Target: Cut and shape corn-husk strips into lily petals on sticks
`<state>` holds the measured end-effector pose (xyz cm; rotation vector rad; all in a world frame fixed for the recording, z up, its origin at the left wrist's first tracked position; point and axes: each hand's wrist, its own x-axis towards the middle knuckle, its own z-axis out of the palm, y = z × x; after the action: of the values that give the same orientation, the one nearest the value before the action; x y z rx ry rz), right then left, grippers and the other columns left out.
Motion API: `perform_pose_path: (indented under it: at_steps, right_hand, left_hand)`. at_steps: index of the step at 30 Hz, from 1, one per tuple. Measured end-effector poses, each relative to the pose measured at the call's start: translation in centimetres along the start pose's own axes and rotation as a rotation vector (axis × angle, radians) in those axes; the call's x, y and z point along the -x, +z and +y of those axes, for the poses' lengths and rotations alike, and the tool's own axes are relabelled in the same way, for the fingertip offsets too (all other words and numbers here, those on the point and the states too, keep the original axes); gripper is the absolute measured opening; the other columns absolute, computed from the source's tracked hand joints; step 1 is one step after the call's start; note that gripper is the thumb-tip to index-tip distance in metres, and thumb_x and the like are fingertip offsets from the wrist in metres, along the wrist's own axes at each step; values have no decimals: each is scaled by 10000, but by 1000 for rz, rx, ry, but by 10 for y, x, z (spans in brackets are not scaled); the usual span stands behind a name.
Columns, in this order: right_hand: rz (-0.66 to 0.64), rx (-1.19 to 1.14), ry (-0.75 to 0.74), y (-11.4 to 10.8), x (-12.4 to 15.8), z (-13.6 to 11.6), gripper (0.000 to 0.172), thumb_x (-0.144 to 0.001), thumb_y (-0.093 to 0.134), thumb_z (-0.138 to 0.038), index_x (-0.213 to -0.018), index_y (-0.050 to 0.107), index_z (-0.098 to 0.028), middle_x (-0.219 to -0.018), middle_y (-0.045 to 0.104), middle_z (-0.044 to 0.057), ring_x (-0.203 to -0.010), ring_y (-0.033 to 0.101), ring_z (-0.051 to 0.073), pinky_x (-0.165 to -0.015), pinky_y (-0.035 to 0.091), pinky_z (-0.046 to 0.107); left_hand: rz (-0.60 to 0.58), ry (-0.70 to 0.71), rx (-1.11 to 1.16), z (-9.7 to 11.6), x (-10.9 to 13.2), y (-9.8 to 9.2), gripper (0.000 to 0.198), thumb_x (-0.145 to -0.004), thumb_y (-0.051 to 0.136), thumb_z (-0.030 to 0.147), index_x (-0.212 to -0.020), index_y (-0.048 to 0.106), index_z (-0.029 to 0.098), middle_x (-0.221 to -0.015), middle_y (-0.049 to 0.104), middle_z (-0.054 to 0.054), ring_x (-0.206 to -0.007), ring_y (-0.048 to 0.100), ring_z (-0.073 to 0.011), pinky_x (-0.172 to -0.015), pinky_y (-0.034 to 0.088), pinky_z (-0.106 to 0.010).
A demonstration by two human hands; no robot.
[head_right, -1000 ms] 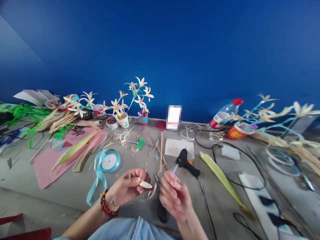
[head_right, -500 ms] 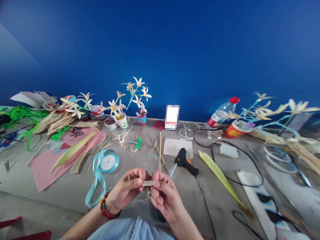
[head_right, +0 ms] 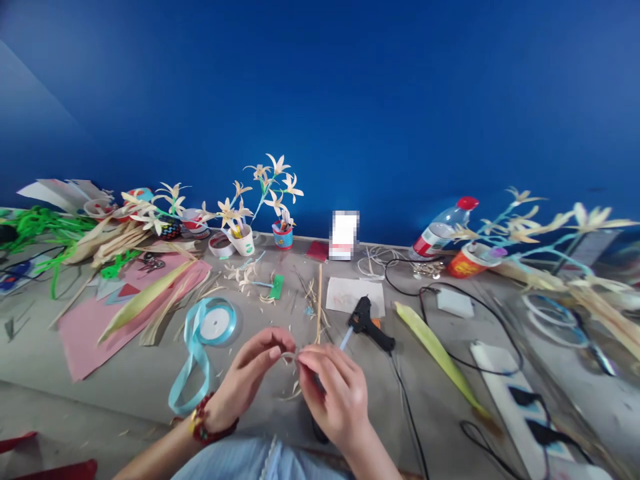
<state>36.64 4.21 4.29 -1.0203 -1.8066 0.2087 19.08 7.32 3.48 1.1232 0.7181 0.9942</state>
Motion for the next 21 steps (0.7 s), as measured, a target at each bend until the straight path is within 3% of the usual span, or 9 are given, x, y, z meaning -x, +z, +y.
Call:
perform_pose_path:
  at_steps: [3,6,15,21]
  right_hand:
    - [-6,27,20,1,-3,-3,245,-839,564,-7,-926,610,-231,-778,720,51,-687,684,188,-648,552,294]
    - [-8,26,65,4,-4,-5,220,-849,549,-17,-883,586,-231,-745,699,44,-645,653,176,-619,540,281]
    - [31,67,98,10,2,-7,207,-843,555,-38,-816,539,-242,-667,650,11,-572,611,157,-583,509,265]
    - [155,122,138,5,7,-1,179,-837,600,-72,-821,545,-242,-664,642,0,-573,626,157,-588,504,255]
  left_hand:
    - [30,450,-632,7,2,-3,265,-837,633,179,-1100,652,206,-1054,671,-86,-993,595,-237,-1038,361,-456]
    - [41,662,-975,12,-1,-3,273,-805,608,79,-1034,653,220,-965,720,-54,-925,623,-219,-1108,275,-521]
    - [116,808,-1112,1,-8,-3,216,-782,604,74,-914,639,241,-833,746,-9,-806,652,-202,-1104,288,-534]
    - [390,779,-1082,7,-11,-21,219,-791,564,44,-895,615,229,-809,690,-24,-792,632,-199,-1024,401,-492]
